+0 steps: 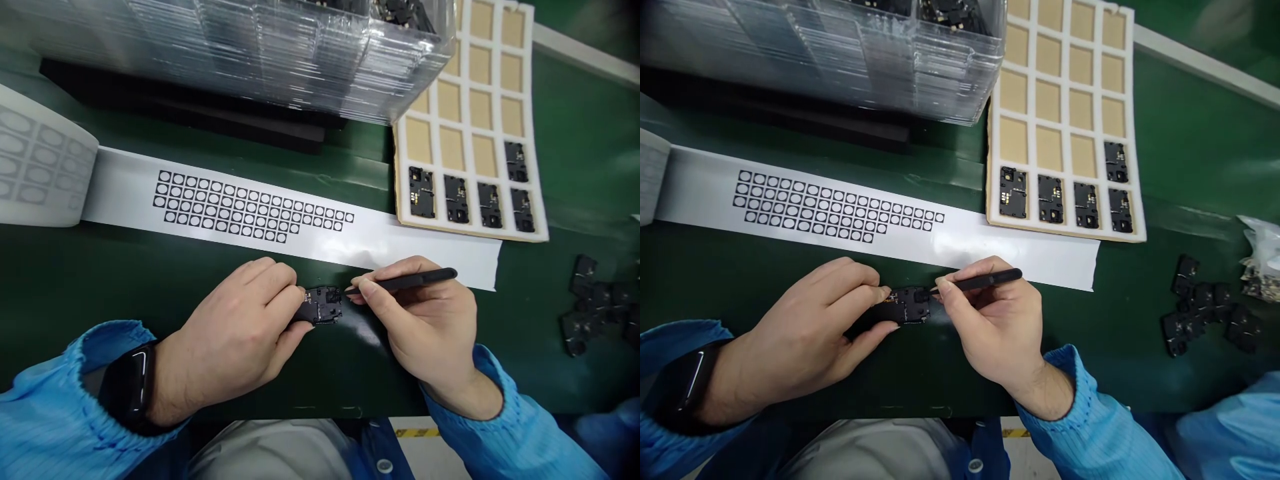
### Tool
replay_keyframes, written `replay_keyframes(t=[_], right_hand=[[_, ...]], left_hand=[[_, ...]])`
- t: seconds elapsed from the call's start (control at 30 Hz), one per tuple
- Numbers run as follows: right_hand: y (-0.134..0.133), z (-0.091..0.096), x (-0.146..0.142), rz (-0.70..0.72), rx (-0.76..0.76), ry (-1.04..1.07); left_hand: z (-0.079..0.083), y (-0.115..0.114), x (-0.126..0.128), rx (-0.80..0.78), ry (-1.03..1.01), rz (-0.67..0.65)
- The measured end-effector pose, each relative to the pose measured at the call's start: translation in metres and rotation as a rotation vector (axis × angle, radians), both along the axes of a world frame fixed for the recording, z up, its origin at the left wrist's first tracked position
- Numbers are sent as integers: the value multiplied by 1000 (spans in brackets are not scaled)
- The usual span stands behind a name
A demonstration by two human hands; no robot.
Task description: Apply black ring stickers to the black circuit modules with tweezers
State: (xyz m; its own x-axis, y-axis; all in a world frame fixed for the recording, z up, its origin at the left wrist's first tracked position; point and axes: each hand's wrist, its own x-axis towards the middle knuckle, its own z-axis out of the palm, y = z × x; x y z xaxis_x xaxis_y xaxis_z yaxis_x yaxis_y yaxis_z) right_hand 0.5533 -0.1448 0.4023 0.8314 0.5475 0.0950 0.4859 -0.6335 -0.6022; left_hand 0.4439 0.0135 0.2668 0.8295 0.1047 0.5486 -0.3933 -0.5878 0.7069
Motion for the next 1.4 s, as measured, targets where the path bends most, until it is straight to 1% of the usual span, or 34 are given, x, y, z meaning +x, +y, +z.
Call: replay_keyframes(t=[0.2,0.6,1.03,1.17,1.4], right_hand=[[3,3,-1,30,-53,-50],[0,-2,-1,26,-1,-17],[0,-1,-2,49,9,-14],[0,1,-2,43,-9,-28],[1,0,-2,44,15,-7]], left_hand=[[0,1,-1,1,1,0],[-1,1,-2,12,-14,18],[-4,2,-4,14,-6,7],[-4,2,-3,15,-8,10],[-2,2,-3,10,-11,17]])
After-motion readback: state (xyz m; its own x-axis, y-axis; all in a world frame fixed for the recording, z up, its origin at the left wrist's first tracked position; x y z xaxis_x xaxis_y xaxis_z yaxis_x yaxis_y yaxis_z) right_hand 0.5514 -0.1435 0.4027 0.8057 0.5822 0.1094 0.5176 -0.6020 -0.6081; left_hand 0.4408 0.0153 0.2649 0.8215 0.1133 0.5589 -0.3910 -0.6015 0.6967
